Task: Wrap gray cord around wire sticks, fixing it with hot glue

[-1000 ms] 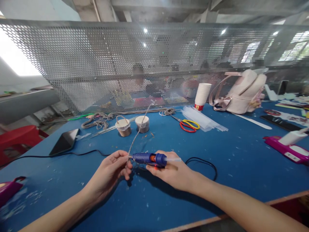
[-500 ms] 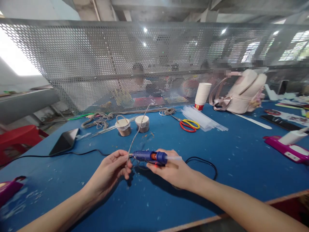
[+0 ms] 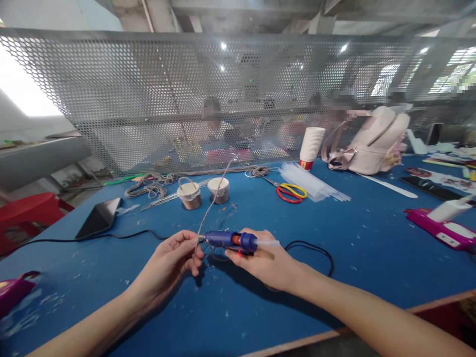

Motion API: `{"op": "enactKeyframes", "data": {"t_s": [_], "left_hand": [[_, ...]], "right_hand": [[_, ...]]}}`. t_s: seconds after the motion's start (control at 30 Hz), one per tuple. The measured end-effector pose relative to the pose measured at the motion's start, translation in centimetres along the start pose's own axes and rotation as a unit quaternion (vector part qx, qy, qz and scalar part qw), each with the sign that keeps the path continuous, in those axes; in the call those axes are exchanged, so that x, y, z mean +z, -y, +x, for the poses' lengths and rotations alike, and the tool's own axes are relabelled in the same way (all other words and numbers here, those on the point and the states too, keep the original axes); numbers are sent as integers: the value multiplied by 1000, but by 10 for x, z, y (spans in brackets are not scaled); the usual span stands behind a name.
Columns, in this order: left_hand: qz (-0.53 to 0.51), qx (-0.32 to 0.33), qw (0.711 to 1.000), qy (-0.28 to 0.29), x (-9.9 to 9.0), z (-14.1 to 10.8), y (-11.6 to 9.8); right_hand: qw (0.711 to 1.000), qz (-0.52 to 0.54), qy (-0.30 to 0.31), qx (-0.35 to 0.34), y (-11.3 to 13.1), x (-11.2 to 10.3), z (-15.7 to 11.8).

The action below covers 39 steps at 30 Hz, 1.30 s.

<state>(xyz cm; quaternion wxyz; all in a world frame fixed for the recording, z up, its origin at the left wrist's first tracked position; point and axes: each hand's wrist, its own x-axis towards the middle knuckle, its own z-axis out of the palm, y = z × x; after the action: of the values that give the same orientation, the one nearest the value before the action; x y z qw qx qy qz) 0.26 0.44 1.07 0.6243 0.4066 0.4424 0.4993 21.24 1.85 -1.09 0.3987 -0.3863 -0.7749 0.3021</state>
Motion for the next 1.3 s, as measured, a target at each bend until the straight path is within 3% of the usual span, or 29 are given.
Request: {"op": "enactKeyframes", "data": {"t_s": [0.2,0.37,0.6,0.73,0.87,1.0,1.17,1.3], "left_hand": [[2,-4,1000,5,-1,1,1],[4,-1,1000,15,-2,0,0],[2,-8,1000,7,-2,0,0],[-2,-4,1000,7,-3,2,1],[-8,6,1000,-9,-4,2,0],[-15,14,1000,-15,-5,1,0],[-14,16,999,-28,-4,3,-2],[-11,20,999,-35,-3,2,-3]], "right_hand": [[1000,13,17,2,1,-1,0],[999,37,-4,30,8,-2,4],[999,-1,31,-13,17,-10,4],[997,-4,39,61,20,-19,9],[988,-5,16,156,7,-25,21],[993,-22,-45,106,-18,-28,39],[982,-118,7,146,-44,-36,52],[976,-138,18,168,-48,-41,53]]}}
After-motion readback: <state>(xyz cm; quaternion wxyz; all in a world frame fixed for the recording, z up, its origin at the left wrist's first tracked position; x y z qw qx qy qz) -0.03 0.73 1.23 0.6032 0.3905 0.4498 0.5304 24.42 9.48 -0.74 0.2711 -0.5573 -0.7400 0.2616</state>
